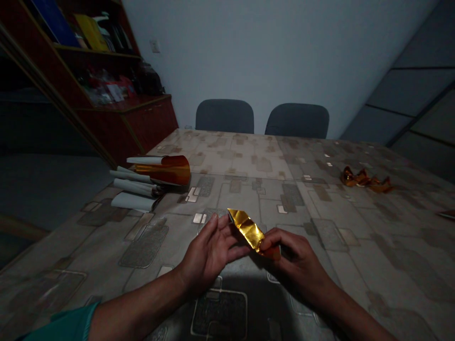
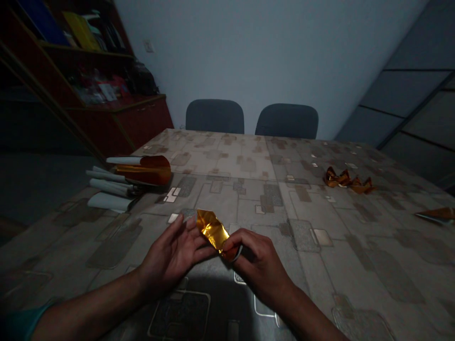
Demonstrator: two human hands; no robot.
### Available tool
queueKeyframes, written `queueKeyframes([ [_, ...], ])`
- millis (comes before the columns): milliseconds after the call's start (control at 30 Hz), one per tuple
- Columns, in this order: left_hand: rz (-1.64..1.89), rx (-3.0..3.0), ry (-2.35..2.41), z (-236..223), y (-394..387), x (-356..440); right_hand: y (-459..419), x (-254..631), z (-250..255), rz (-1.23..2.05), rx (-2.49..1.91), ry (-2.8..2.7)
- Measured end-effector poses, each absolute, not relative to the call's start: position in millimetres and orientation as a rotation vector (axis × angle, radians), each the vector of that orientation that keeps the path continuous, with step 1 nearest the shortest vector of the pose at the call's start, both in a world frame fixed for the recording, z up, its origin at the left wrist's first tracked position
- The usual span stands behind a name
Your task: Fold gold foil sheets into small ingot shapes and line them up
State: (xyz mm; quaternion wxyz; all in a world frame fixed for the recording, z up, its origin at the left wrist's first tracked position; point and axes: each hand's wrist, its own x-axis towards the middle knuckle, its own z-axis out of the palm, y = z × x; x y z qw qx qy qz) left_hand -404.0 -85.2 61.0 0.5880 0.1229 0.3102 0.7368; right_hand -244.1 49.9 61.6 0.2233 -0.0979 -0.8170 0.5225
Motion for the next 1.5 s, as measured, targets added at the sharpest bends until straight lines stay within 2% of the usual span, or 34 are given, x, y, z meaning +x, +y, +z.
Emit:
queueKeyframes([
  [200,1.605,0.467,0.92,48,-91,-399,49,-247,62,1.483,-0.176,-2.29],
  [467,1.701,0.573,1.255,46,-94,-395,43,-250,55,1.235,0.111,-2.422],
  [567,1.72,0.549,1.234,46,-95,-395,44,-249,56,1.206,0.109,-2.448],
  [733,1.675,0.523,0.988,44,-93,-394,48,-249,66,1.389,-0.054,-2.351],
  [900,1.649,0.488,1.074,45,-91,-393,48,-249,73,1.646,-0.188,-2.222],
  [1300,1.666,0.5,1.096,43,-91,-389,38,-250,65,1.863,-0.543,-2.066],
  [1500,1.663,0.482,1.1,45,-91,-387,36,-253,64,1.851,-0.606,-2.045],
])
